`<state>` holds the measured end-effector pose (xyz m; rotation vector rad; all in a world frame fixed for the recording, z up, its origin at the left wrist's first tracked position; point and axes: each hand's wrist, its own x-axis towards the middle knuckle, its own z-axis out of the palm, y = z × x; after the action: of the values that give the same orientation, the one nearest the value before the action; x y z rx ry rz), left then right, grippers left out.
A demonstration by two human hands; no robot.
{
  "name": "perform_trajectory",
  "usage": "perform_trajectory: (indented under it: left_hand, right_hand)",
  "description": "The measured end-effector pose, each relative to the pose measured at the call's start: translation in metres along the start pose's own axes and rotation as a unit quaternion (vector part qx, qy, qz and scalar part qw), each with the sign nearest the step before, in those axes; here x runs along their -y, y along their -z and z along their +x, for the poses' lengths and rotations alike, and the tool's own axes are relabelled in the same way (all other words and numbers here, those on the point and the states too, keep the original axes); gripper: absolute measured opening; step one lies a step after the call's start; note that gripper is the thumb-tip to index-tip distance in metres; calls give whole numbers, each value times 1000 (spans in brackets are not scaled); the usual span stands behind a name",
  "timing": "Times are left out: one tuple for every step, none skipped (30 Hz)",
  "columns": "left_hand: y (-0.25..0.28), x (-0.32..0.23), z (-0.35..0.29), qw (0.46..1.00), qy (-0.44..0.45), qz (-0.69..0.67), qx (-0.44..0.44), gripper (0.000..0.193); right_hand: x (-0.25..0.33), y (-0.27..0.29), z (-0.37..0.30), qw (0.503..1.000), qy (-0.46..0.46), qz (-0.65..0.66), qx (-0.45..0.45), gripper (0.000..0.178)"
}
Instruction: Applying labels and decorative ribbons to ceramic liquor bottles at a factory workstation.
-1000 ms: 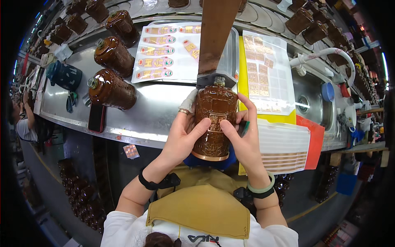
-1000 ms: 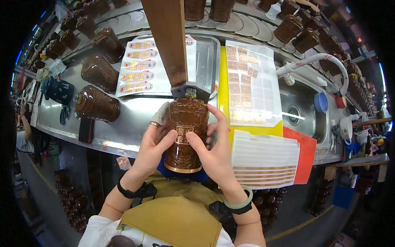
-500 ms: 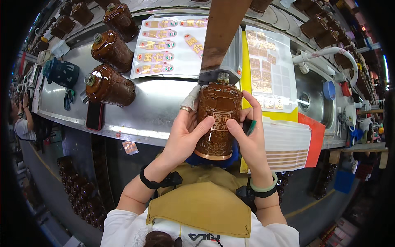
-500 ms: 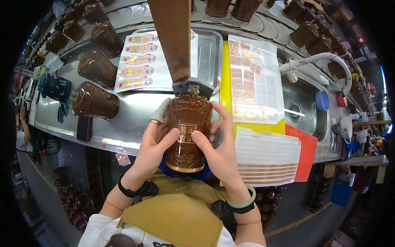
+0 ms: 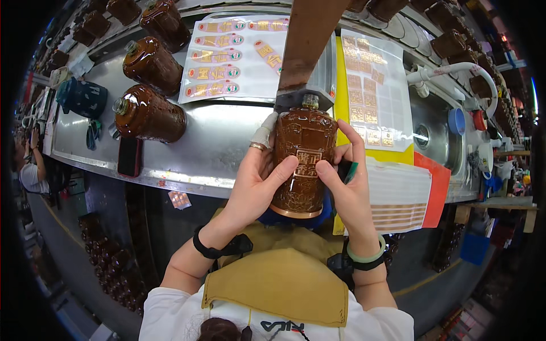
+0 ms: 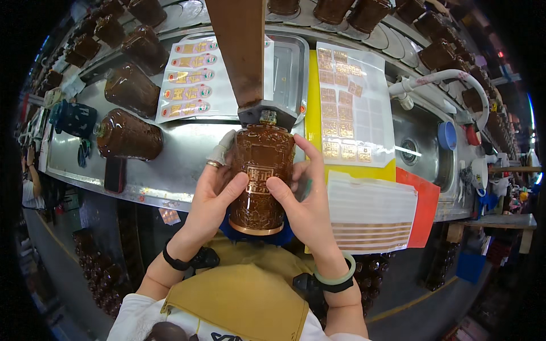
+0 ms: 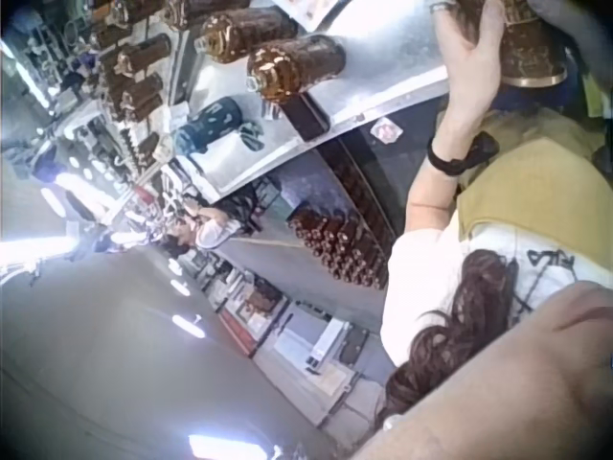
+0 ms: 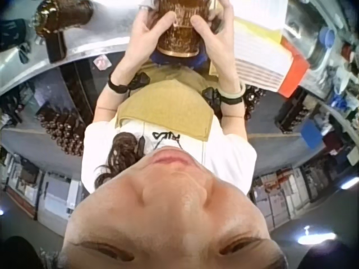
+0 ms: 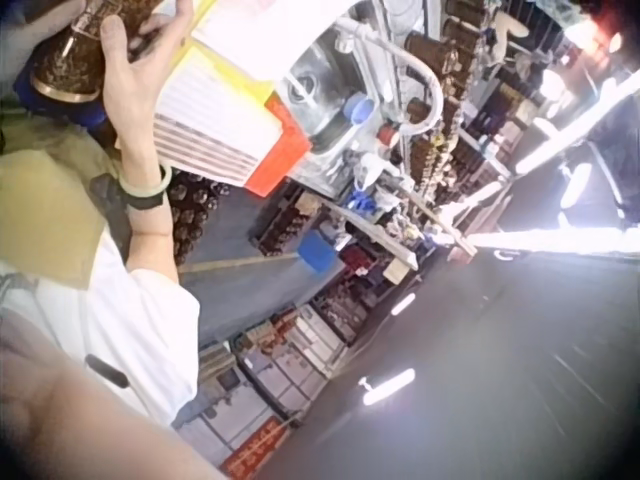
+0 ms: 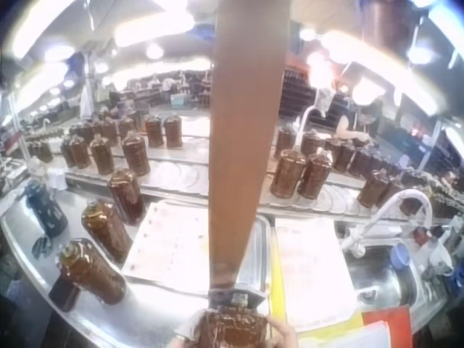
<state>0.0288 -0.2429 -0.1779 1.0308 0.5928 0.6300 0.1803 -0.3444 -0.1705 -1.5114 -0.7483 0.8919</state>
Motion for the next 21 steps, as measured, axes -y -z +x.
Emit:
perform_trajectory:
  left_hand:
    - [0,1,0,1000,0,4,5,75]
    - [0,1,0,1000,-4,9,3,75]
    - [0,2,0,1000,0,14,1,75]
    - [0,2,0,1000,-6,14,2,75]
    - [0,2,0,1000,-3,9,2,76]
    - [0,2,0,1000,0,0,1,76]
    - [0,2,0,1000,1,4,0,76]
    - [0,2,0,1000,0,3,1,77]
    - [0,2,0,1000,0,-2,0,77]
    - [0,1,0,1000,0,2,1,77]
    - [0,1,-1,1000,5,6,-5,77]
    - [0,1,-1,1000,9,11,-10,77]
    - [-1,1,-1,1000,8,11,-9,77]
    - [-1,2,-1,1000,4,9,-9,77]
    - [-2,2,-1,1000,0,7,-8,78]
    - [-2,2,-1,1000,0,8,-7,78]
    - [-2,2,-1,1000,-2,10,-10,78]
    - [-2,2,-1,1000,-1,12,-14,79]
    - [-2,2,-1,1000,-2,13,-13,79]
    - [-2,2,-1,1000,-4,14,-12,79]
    - [-2,2,-1,1000,-4,13,-12,79]
  right_hand:
    - [0,0,0,1000,3,-6,0,77]
    - [1,0,0,1000,1,-13,-2,77]
    - [1,0,0,1000,4,-13,0,77]
    - [1,0,0,1000,4,-10,1,77]
    - [1,-1,0,1000,4,-8,-1,77]
    - [1,-1,0,1000,1,-8,2,77]
    - [1,-1,0,1000,2,-3,3,77]
    - [1,-1,1,1000,3,2,2,77]
    - [1,-1,1,1000,1,2,5,77]
    - [1,-1,1,1000,3,1,5,76]
    - [1,0,1,1000,3,-2,3,76]
    - [2,0,1,1000,4,0,5,76]
    - [2,0,1,1000,3,4,7,76]
    - [2,0,1,1000,-1,8,5,76]
    - [2,0,1,1000,2,8,8,76]
    - [2,0,1,1000,-3,16,8,77]
    - [2,-1,1,1000,-9,26,5,77]
    - [2,-1,0,1000,-9,25,8,77]
    - [2,-1,0,1000,-6,15,7,77]
    - [2,-1,0,1000,-4,5,6,77]
    - [2,-1,0,1000,-4,5,5,77]
